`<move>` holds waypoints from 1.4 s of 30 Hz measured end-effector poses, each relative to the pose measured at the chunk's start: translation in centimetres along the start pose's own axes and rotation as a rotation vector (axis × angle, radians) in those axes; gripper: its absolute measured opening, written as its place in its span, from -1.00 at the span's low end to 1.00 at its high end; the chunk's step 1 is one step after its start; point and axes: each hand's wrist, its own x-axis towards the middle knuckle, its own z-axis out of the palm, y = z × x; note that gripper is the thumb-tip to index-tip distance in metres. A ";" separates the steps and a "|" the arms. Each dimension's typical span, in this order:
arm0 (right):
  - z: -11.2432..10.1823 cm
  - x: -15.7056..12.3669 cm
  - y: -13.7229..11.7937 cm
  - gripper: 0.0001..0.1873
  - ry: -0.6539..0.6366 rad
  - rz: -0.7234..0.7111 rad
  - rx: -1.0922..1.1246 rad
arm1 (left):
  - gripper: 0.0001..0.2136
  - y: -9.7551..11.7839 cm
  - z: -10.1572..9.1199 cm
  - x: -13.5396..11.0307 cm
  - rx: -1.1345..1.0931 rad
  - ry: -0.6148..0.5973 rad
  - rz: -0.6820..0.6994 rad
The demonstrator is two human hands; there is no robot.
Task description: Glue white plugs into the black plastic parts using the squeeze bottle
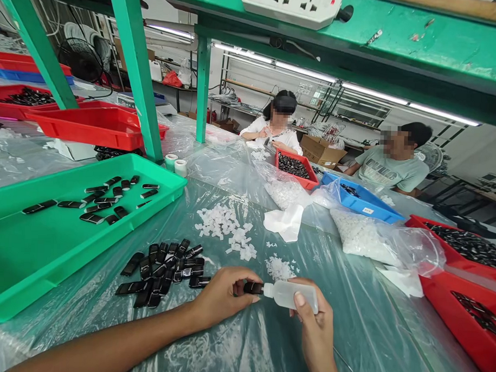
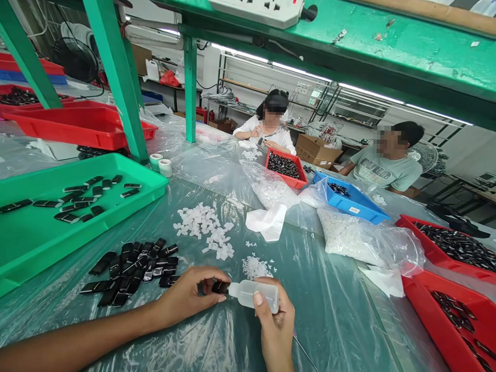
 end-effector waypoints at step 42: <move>-0.2 -0.1 0.0 -0.75 0.054 -0.102 -0.091 | -0.76 0.1 -0.2 0.0 -0.024 -0.123 0.066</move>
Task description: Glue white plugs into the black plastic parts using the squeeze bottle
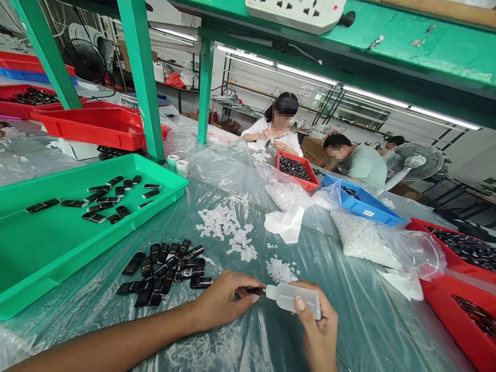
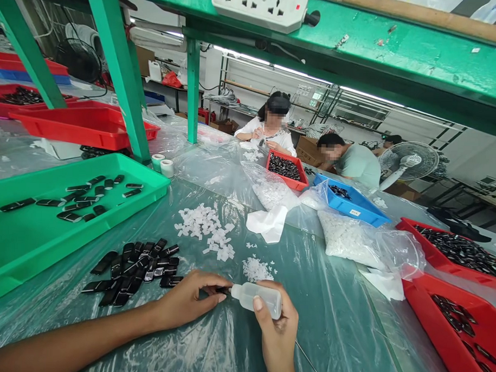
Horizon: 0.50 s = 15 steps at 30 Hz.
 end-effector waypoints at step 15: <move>0.3 0.1 -0.5 -0.75 -0.002 -0.013 -0.002 | -0.82 -0.3 0.0 0.0 0.033 0.075 -0.038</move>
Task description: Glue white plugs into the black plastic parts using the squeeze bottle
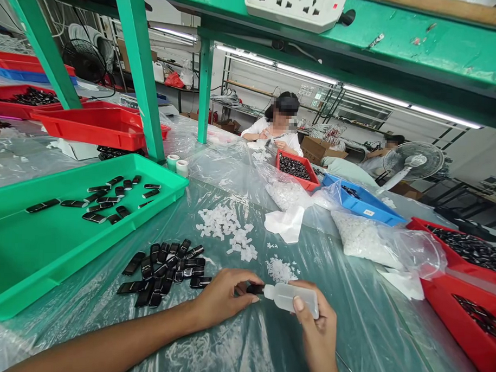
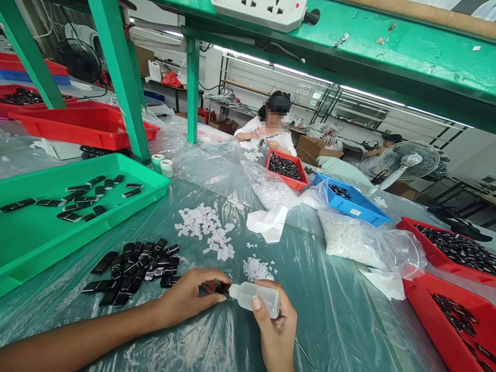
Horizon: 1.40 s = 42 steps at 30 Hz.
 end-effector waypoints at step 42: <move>-0.1 -0.1 0.2 -0.70 0.023 0.085 0.084 | -0.80 -0.1 0.2 0.1 -0.148 -0.006 -0.082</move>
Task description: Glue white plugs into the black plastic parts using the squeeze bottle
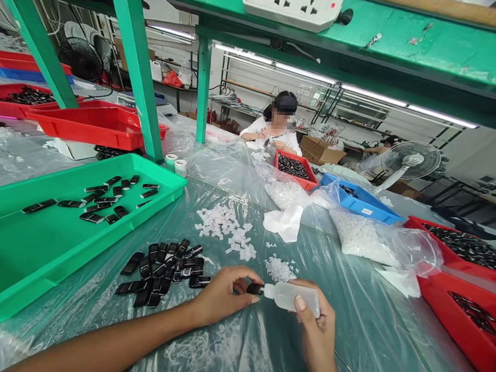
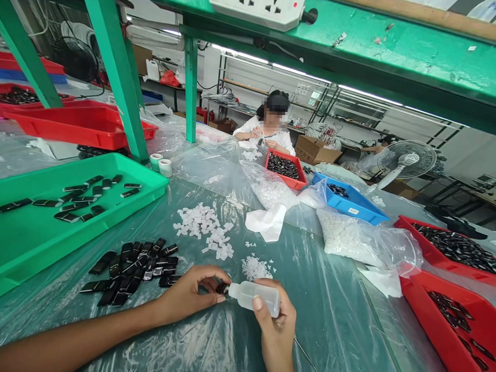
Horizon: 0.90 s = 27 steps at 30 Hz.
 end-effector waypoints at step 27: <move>-0.1 -0.1 -0.4 -0.81 -0.030 -0.206 -0.170 | -0.87 -0.1 -0.1 -0.2 0.233 0.006 0.133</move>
